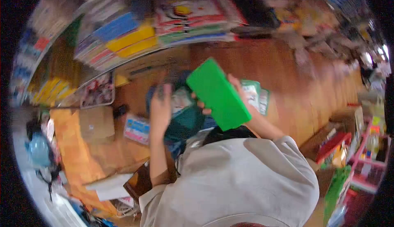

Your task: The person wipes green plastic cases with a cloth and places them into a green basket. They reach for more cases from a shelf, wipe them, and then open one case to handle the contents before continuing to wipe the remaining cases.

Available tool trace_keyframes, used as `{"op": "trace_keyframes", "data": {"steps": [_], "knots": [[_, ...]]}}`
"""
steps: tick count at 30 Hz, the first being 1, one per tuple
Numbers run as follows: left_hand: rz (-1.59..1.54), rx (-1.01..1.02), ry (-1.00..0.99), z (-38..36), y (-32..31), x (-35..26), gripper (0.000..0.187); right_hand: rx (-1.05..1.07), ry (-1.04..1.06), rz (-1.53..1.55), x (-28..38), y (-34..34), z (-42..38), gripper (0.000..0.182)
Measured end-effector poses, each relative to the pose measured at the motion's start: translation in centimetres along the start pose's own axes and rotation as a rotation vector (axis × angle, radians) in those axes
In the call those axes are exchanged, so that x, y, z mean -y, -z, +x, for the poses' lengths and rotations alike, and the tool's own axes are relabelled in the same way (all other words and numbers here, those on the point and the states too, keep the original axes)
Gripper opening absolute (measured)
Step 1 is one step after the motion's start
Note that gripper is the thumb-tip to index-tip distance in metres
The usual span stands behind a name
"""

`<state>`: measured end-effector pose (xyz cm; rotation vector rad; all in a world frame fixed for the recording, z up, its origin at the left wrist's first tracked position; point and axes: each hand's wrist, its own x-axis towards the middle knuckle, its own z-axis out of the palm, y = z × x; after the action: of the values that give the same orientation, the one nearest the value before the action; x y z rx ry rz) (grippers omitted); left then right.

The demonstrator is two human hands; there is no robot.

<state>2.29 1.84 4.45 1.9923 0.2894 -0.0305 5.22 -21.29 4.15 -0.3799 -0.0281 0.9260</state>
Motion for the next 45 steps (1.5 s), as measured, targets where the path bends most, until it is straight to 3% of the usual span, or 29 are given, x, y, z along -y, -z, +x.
{"op": "trace_keyframes", "data": {"steps": [1,3,4,7,9,11,12,13,14,15,17,19,23,25,26,29,31,32,33,34,37,39,40,42,45], "knots": [[-0.007,-0.009,0.008,-0.6,0.3,0.3,0.058,-0.007,0.107,-0.046,2.0,0.3,-1.6,0.086],[-0.041,-0.014,0.132,-1.3,0.9,2.9,0.060,-0.318,0.451,-0.326,5.9,1.0,-6.1,0.081],[-0.022,-0.072,0.246,-1.5,1.2,4.5,0.061,-0.611,0.601,-0.376,7.4,0.9,-8.4,0.077],[-0.186,-0.093,0.215,-2.4,3.1,7.4,0.068,-0.533,0.639,-0.481,12.2,7.6,-15.1,0.068],[-0.080,-0.185,0.300,-2.9,3.7,7.9,0.068,-1.226,0.764,-1.105,12.4,11.1,-17.1,0.064],[0.027,-0.287,0.388,-3.2,3.8,7.6,0.069,-1.445,0.905,-1.424,10.8,21.9,-19.6,0.069],[0.055,-0.299,0.412,-3.4,3.8,6.7,0.067,-1.483,0.828,-1.627,8.9,22.6,-19.7,0.068],[0.081,-0.314,0.436,-3.5,3.7,6.3,0.066,-1.513,0.724,-1.823,7.7,30.5,-22.0,0.071],[0.085,-0.319,0.444,-3.6,3.7,6.7,0.066,-1.552,0.597,-1.695,5.7,31.3,-21.8,0.075],[0.056,-0.283,0.400,-3.6,3.7,7.2,0.063,-1.775,0.335,-1.701,4.0,29.4,-20.7,0.079],[0.032,-0.249,0.356,-3.3,3.8,7.7,0.060,-1.824,0.219,-1.722,2.2,30.5,-19.8,0.082],[0.168,-0.103,0.324,-2.8,3.7,7.6,0.056,-1.796,0.198,-1.784,2.0,32.9,-19.4,0.082],[0.144,-0.138,0.184,-2.1,2.3,7.3,0.049,-1.656,0.134,-1.963,2.5,29.7,-18.4,0.076],[0.239,-0.165,-0.001,-1.7,1.7,6.9,0.043,-1.664,0.075,-1.937,3.0,28.6,-18.2,0.072],[0.246,-0.175,0.004,-1.3,1.4,7.2,0.043,-1.670,0.016,-1.915,3.2,28.6,-18.0,0.069],[0.382,-0.143,-0.104,-0.1,1.0,9.8,0.041,-1.576,0.064,-2.017,5.1,33.3,-20.3,0.066],[0.504,-0.082,-0.086,0.4,0.7,11.0,0.050,-1.548,0.553,-1.830,7.3,31.4,-20.6,0.067],[0.549,-0.046,-0.082,0.3,0.6,11.5,0.057,-1.422,0.773,-1.790,8.6,30.9,-20.7,0.062],[0.627,0.028,-0.071,0.0,0.4,11.6,0.066,-1.462,0.836,-1.696,9.9,30.0,-20.5,0.058],[0.699,0.107,-0.062,-0.1,0.2,11.6,0.075,-1.508,0.896,-1.601,11.1,28.6,-20.1,0.054],[0.821,0.192,-0.086,-0.4,-0.1,10.8,0.090,-1.437,0.893,-1.350,12.2,15.5,-14.8,0.046],[0.841,0.158,-0.072,-0.5,-0.4,11.9,0.098,-1.177,1.097,-1.349,11.9,11.0,-11.8,0.041],[0.814,0.168,-0.104,-0.4,-0.4,12.5,0.097,-1.164,1.099,-1.350,11.5,9.3,-10.3,0.041],[0.785,0.165,-0.135,-0.2,-0.4,12.5,0.096,-1.034,1.062,-1.498,10.1,6.3,-7.2,0.035],[0.828,0.205,-0.013,-0.3,0.0,10.7,0.094,-0.778,0.838,-1.599,6.7,3.4,-2.8,0.031]]}}
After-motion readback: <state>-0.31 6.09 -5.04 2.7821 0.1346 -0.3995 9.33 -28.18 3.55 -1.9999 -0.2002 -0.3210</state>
